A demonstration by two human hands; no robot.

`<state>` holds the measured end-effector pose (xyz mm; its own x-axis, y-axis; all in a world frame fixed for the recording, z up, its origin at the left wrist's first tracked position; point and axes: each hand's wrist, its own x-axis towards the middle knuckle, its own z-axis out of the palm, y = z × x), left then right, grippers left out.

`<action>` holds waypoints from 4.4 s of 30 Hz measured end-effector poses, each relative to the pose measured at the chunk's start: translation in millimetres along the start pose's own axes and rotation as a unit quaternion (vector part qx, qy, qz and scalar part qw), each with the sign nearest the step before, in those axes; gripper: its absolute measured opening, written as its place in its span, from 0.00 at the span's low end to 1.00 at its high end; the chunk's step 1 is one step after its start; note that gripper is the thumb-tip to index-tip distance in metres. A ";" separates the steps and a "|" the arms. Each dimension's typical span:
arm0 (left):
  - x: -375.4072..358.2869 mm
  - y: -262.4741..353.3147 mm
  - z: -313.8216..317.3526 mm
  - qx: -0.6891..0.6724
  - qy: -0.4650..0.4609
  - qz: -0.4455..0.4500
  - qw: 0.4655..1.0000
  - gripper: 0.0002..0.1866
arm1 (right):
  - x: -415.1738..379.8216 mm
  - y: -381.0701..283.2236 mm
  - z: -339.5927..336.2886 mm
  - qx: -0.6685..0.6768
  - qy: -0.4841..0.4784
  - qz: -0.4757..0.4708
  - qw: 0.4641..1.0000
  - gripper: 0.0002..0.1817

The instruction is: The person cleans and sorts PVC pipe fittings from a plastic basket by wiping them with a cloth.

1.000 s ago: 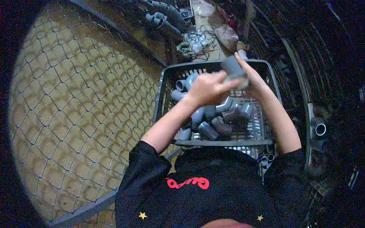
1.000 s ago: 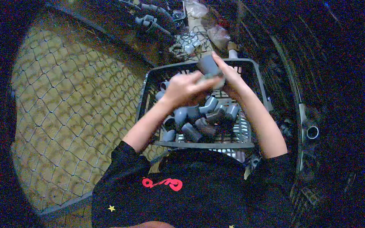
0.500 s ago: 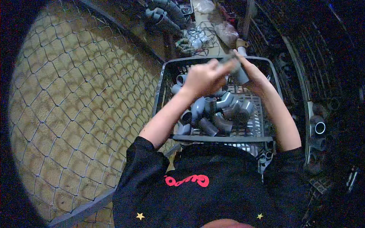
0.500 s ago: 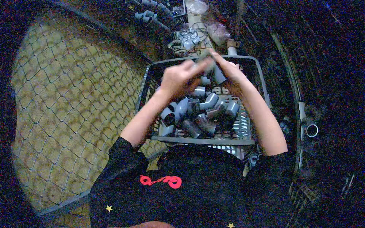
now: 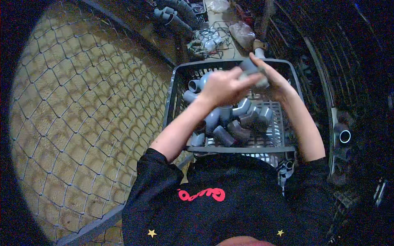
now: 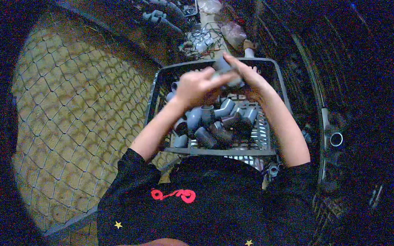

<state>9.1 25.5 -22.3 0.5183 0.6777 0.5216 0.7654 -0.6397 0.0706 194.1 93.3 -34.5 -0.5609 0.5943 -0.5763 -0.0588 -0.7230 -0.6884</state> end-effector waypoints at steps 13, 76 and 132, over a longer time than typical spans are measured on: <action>-2.3 -2.7 -7.0 -0.027 -0.002 -0.098 0.995 0.36 | -7.1 -2.8 0.5 -0.056 0.035 -0.064 0.996 0.34; -13.1 22.2 3.3 -0.070 -0.058 0.056 0.994 0.32 | 5.8 1.5 -3.5 -0.077 0.082 -0.069 0.991 0.30; 5.2 58.3 -58.8 -0.080 -0.041 0.094 0.991 0.25 | -223.8 -29.6 -33.3 -0.379 0.371 -0.470 0.705 0.31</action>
<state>34.0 -29.6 34.6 0.6809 0.5634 0.4679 0.5848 -0.8029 0.1158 348.9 -6.6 100.2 0.0342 0.9097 0.4139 0.4994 0.3432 -0.7955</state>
